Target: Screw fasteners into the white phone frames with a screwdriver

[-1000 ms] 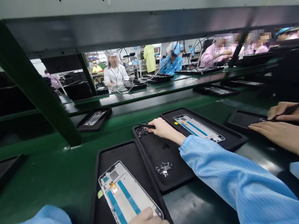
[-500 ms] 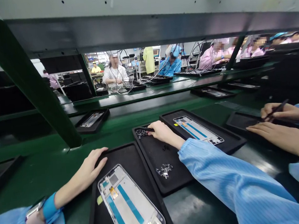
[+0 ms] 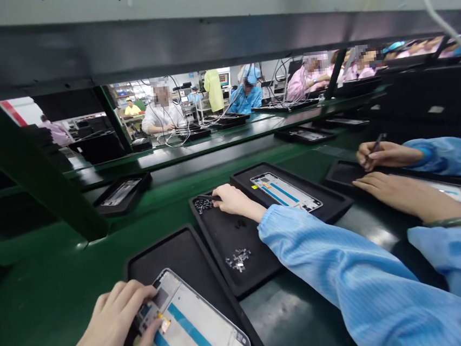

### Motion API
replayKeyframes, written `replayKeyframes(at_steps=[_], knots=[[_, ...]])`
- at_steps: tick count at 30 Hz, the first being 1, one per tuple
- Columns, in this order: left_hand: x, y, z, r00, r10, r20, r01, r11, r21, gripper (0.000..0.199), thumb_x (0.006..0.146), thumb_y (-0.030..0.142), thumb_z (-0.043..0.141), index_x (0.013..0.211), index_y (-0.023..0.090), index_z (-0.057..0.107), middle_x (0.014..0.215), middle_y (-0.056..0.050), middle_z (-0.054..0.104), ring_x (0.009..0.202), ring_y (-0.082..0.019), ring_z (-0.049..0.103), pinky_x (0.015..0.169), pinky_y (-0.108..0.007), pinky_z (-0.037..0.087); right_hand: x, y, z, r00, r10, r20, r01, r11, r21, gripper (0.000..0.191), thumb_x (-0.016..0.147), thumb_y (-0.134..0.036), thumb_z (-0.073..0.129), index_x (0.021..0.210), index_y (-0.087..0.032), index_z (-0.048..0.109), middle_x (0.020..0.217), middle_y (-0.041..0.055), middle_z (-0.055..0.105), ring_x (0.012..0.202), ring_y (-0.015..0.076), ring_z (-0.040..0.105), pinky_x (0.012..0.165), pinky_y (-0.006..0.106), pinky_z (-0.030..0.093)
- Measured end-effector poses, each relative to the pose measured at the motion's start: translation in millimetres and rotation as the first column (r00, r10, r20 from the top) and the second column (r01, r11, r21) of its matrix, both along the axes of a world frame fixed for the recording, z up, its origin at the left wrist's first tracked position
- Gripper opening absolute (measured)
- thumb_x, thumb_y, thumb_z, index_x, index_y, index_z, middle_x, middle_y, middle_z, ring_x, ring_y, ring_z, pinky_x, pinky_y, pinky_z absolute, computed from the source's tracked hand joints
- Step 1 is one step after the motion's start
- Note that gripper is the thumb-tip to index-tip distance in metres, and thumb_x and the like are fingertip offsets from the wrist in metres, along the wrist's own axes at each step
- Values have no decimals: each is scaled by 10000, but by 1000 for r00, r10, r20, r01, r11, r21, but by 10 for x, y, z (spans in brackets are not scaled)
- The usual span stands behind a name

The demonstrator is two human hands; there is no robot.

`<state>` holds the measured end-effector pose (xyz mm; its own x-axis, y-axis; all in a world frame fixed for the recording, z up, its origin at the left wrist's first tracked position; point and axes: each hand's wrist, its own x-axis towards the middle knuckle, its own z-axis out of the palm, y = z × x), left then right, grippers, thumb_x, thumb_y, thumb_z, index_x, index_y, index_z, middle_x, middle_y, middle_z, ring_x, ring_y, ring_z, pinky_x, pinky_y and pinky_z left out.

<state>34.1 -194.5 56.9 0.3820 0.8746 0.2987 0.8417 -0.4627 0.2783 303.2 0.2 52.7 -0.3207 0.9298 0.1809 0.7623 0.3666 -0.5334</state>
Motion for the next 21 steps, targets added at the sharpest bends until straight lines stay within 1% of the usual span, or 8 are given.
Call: replayKeyframes(at_steps=[3,5,7,9,12,14,17,21], knots=[[-5,29,-47,999,-44,17,45,998,-32,218,887,340,412,977,240,583,907,-68,585,781,-212,540,682,-328,452,-63,-128,149,992,62,-107,-70,995,-71,176,764,-251,580,812,-106,667,678,36,615,583,104,530,538,206,374],[-48,96,-66,998,-66,-4,65,996,-57,238,890,342,407,1038,242,565,957,-78,579,815,-211,550,698,-324,468,-129,-229,219,958,119,-262,-168,971,-173,227,777,-301,567,829,-95,647,604,5,554,470,60,433,436,186,298],[-104,159,-77,999,-23,-46,21,999,-37,299,872,367,443,1129,237,523,1021,-92,568,892,-235,550,733,-351,476,-219,-333,244,859,144,-491,-320,900,-296,226,747,-308,608,806,-90,620,577,-16,509,429,32,357,382,169,222],[-151,210,-85,998,30,-64,-31,1000,-4,320,865,378,447,1142,230,513,1018,-91,569,901,-248,558,740,-372,478,-324,-433,228,725,107,-680,-472,796,-379,216,697,-280,669,773,-93,591,599,-18,512,423,16,335,356,155,179],[-161,285,-83,1000,-12,-14,11,1000,-23,226,883,302,394,1007,225,567,870,-55,587,752,-200,585,670,-323,484,-478,-555,161,600,15,-800,-602,667,-439,236,664,-259,707,762,-99,566,661,-3,543,409,1,332,320,141,143],[-121,343,-59,995,-89,52,91,995,-39,198,873,244,390,914,211,581,779,-36,578,657,-164,576,602,-268,477,-557,-609,120,535,-51,-843,-649,614,-449,245,655,-257,715,754,-97,558,682,0,544,398,-7,328,301,136,126],[-19,438,9,972,-194,134,199,980,-24,182,847,189,405,855,186,586,745,-36,578,629,-141,577,561,-220,469,-623,-652,96,472,-109,-875,-672,598,-437,237,653,-257,710,718,-91,553,662,-12,524,376,-18,306,286,133,108],[132,563,101,943,-287,171,299,953,-50,214,828,155,408,885,165,614,779,-51,600,683,-141,590,615,-220,480,-640,-681,118,472,-144,-870,-643,619,-452,230,617,-230,717,696,-87,555,624,-19,526,364,-17,310,284,140,98]])
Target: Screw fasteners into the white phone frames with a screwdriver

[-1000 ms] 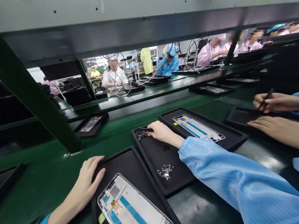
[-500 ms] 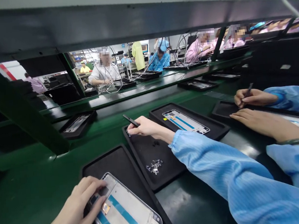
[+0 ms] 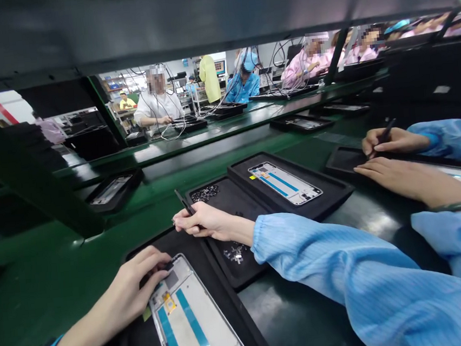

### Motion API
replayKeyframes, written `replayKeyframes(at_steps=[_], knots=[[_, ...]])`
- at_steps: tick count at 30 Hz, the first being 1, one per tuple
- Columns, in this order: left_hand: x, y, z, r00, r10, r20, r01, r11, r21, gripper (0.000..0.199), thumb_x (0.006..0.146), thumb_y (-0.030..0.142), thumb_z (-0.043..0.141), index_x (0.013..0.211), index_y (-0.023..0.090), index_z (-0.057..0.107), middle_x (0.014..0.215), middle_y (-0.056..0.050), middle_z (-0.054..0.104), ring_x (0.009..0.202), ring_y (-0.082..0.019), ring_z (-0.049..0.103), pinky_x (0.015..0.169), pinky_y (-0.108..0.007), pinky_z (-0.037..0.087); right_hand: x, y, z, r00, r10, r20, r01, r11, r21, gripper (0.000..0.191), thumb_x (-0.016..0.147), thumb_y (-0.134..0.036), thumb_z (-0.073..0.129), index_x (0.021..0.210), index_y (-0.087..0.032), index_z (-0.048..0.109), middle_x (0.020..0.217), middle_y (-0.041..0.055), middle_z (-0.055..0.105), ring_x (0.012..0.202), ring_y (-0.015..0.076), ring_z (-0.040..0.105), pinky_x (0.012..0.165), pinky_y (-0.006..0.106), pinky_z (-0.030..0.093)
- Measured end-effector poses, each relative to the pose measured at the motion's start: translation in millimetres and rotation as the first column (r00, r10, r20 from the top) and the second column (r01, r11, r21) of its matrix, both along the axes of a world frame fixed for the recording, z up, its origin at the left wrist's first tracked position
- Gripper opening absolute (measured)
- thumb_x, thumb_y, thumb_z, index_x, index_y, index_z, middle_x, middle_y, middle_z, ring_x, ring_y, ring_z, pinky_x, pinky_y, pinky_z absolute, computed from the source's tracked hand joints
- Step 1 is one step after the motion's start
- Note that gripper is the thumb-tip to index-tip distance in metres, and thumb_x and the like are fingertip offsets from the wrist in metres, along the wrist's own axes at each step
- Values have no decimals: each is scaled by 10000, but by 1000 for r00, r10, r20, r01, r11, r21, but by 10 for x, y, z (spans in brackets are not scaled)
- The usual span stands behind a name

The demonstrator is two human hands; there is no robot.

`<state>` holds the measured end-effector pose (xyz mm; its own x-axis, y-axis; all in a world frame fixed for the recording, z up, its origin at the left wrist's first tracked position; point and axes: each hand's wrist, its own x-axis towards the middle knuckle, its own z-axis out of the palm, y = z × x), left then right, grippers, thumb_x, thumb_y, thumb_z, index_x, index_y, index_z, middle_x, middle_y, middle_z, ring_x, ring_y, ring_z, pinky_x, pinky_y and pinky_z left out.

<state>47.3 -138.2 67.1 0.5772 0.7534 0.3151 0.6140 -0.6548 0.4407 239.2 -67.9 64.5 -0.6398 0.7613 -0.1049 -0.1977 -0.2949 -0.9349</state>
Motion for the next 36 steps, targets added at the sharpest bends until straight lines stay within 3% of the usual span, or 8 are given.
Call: replayKeyframes(at_steps=[3,8,12,21,27,30,34,36], knots=[[92,102,39,1000,-21,-3,21,993,-112,183,812,195,471,861,170,646,802,-52,623,715,-150,592,651,-242,479,-2,-36,11,999,-26,43,26,1000,14,235,605,-225,722,716,-89,565,599,-20,542,364,-11,316,301,145,99],[150,224,30,959,201,200,-151,959,-240,221,809,340,535,841,150,644,756,-42,647,670,-152,589,607,-249,471,-37,-138,28,988,-102,120,93,992,82,282,592,-280,752,720,-88,589,446,-84,414,355,-8,257,336,154,97],[125,226,1,923,245,296,-183,958,-222,210,800,334,555,812,144,646,724,-33,651,627,-137,583,572,-231,464,-68,-195,66,978,-153,140,140,985,98,310,544,-277,779,705,-86,595,484,-70,465,358,-9,273,346,168,112],[96,220,6,934,240,265,-198,964,-174,206,804,297,520,765,135,641,674,-27,632,585,-127,557,536,-220,446,-66,-174,21,970,-194,148,160,963,216,285,619,-327,726,731,-91,611,550,-30,565,347,8,368,352,171,195],[101,205,11,941,221,257,-194,973,-128,189,800,259,511,741,137,643,660,-24,633,571,-117,549,520,-209,429,-53,-193,-8,954,-231,191,156,927,341,269,645,-320,710,760,-89,636,486,-45,517,358,28,373,386,180,261],[124,189,45,943,222,246,-199,973,-117,183,791,241,506,723,134,639,648,-23,632,569,-119,556,522,-209,432,-45,-210,-1,915,-296,276,126,856,501,207,706,-302,649,766,-105,660,521,-28,535,407,45,402,415,185,299],[159,203,71,945,226,235,-209,973,-94,179,775,216,496,696,134,634,618,-16,630,543,-115,555,503,-202,425,-44,-221,39,841,-443,310,55,641,765,106,724,-180,585,713,-127,677,569,-19,558,497,60,434,498,185,337],[130,227,50,949,227,219,-209,973,-100,178,782,208,490,726,139,644,634,-14,638,542,-112,553,505,-202,427,-45,-218,56,823,-471,316,12,571,821,97,714,-137,574,698,-127,669,578,-22,560,501,57,431,513,183,336]])
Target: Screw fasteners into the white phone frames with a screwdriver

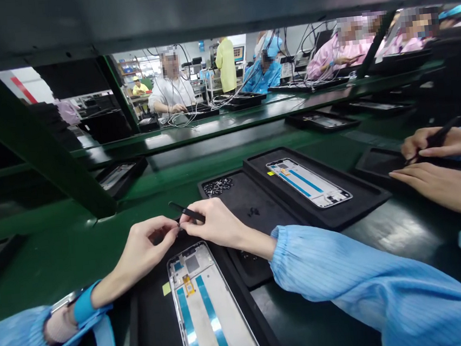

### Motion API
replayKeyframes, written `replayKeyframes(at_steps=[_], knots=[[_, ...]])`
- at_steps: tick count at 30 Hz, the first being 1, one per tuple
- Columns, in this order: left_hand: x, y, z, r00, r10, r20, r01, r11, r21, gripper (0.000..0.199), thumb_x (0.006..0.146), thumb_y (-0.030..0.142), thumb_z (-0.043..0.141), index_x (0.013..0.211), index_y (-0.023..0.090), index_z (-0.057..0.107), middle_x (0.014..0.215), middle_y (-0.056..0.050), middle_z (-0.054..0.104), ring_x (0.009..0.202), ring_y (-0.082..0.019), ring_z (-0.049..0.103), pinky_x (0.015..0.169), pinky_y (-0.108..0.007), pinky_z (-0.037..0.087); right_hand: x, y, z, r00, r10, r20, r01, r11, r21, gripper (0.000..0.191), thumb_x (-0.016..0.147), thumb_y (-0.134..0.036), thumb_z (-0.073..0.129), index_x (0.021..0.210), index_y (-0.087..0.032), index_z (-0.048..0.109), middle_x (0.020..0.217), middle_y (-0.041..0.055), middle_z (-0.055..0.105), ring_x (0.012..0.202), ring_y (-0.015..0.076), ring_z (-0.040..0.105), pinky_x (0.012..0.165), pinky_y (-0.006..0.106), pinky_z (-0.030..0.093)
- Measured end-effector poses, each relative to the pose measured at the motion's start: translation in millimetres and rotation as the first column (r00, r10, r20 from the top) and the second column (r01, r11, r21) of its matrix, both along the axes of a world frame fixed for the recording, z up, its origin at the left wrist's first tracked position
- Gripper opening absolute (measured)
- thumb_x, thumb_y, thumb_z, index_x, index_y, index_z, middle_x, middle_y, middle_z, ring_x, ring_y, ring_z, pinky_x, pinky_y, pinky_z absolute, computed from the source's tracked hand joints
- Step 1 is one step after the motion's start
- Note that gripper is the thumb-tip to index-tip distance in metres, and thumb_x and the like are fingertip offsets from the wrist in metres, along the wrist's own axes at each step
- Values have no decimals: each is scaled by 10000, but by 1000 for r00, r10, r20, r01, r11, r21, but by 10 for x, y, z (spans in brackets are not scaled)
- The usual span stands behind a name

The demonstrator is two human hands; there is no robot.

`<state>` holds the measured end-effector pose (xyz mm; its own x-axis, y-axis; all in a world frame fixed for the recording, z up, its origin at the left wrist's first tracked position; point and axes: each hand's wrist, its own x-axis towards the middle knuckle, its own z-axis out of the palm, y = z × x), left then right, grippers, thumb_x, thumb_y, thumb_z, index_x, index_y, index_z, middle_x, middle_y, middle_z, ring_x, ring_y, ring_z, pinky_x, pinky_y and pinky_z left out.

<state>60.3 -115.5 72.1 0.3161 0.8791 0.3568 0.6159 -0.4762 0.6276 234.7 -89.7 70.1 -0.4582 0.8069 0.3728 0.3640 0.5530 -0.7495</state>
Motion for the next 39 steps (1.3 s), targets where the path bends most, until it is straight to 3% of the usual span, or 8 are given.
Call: replayKeyframes(at_steps=[5,10,20,39], knots=[[-251,-116,-94,995,-40,-91,38,999,-22,208,820,251,502,973,183,625,869,-34,671,715,-142,606,651,-247,490,-23,-15,3,990,95,106,-90,995,-47,118,740,-138,544,727,-126,661,653,-10,593,536,64,457,544,183,350],[-325,-472,-99,988,-71,-136,75,997,28,183,838,217,480,974,186,598,963,-52,650,894,-167,602,779,-275,504,-70,-80,-20,955,260,141,-252,965,-68,82,724,-132,574,706,-119,653,707,14,620,622,95,525,580,189,379],[-261,-471,-171,971,-90,-223,99,995,30,231,852,195,460,1031,182,605,965,-77,624,929,-195,549,823,-359,483,-70,-114,-100,964,187,187,-185,982,-32,89,661,-83,594,690,-128,664,648,3,629,589,104,534,557,194,360],[-235,-485,-187,974,-102,-200,111,993,35,170,857,168,449,934,165,600,947,-70,596,900,-190,517,790,-348,458,-89,-135,-164,955,191,228,-204,978,34,106,607,-63,616,696,-118,625,668,15,620,600,111,525,563,200,375]])
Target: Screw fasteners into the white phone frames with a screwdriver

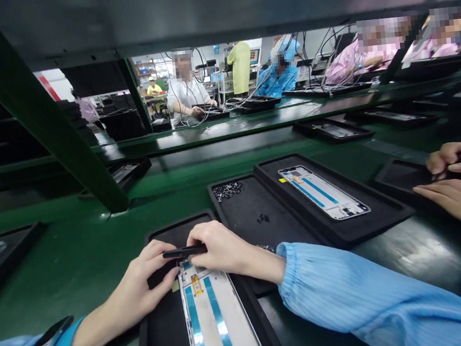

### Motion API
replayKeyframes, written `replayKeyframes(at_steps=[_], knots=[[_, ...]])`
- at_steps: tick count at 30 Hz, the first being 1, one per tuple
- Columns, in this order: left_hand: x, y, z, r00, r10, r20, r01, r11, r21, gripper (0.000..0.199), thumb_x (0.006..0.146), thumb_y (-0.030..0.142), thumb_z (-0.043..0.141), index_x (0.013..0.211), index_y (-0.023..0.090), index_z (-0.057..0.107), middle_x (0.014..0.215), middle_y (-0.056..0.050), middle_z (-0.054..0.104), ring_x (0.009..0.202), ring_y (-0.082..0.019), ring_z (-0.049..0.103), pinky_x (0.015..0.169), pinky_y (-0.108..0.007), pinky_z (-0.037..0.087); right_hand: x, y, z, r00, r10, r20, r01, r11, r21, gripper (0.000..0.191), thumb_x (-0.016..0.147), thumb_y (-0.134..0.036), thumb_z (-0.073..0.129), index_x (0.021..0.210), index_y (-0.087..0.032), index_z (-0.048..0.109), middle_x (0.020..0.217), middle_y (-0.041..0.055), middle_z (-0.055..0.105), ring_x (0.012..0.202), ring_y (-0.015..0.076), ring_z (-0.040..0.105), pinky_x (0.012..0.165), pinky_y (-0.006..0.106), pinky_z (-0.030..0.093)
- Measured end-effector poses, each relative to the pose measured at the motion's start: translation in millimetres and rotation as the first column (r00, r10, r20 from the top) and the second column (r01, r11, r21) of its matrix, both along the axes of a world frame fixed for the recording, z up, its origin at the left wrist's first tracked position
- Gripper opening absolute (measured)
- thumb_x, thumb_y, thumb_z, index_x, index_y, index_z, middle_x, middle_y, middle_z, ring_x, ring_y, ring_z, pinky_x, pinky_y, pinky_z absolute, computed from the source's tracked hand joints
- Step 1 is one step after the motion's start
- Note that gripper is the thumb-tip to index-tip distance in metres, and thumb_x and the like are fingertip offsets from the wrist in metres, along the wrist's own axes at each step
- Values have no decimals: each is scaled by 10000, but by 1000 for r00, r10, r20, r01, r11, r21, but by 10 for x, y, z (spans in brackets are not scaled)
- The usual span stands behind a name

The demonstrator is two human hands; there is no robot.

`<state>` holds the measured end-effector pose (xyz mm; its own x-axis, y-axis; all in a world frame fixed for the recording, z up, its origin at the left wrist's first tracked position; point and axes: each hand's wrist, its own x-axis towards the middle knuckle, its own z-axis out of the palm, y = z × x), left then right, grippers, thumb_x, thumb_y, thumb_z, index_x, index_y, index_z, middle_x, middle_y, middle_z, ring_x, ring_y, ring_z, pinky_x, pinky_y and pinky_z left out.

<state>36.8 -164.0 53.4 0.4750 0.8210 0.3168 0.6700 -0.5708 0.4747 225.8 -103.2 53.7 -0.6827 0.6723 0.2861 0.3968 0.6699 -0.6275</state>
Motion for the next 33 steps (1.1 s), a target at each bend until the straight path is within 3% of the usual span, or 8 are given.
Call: replayKeyframes(at_steps=[10,14,21,25,29,33], knots=[[-29,3,-7,997,-46,-55,46,999,8,276,850,126,435,1085,196,564,1027,-66,591,941,-200,495,811,-361,457,31,-44,-20,996,70,46,-75,990,122,73,707,-113,616,775,-131,598,760,38,617,676,135,561,608,220,427],[-18,14,39,986,-95,-134,100,994,33,236,869,138,413,1044,176,567,1016,-75,583,929,-207,484,798,-370,462,44,-19,-12,994,94,58,-101,984,150,83,723,-108,603,802,-122,621,779,50,629,684,142,574,615,224,430],[56,21,134,948,-113,-297,145,986,86,208,880,142,380,880,147,588,903,-86,601,891,-228,498,805,-410,457,45,72,63,997,69,-36,-69,998,-14,63,702,-83,604,692,-103,663,674,28,631,615,109,562,568,189,395],[79,46,111,980,-91,-177,106,992,75,192,860,143,417,873,138,608,880,-86,603,853,-206,529,773,-354,473,48,80,77,998,55,-41,-58,996,-73,74,688,-79,597,683,-97,669,673,24,633,613,102,559,564,182,386],[145,152,85,1000,8,-8,-8,1000,-6,155,794,116,490,716,132,623,772,-64,597,741,-163,555,659,-268,469,58,84,46,998,50,-44,-54,994,-91,91,669,-67,593,696,-99,674,675,16,634,615,98,553,564,177,378],[195,243,47,995,104,5,-103,993,-59,117,700,72,531,628,141,591,676,-26,570,634,-134,539,575,-236,419,53,86,22,999,39,-35,-42,996,-81,97,682,-97,584,695,-87,680,671,23,626,611,101,541,557,186,369]])
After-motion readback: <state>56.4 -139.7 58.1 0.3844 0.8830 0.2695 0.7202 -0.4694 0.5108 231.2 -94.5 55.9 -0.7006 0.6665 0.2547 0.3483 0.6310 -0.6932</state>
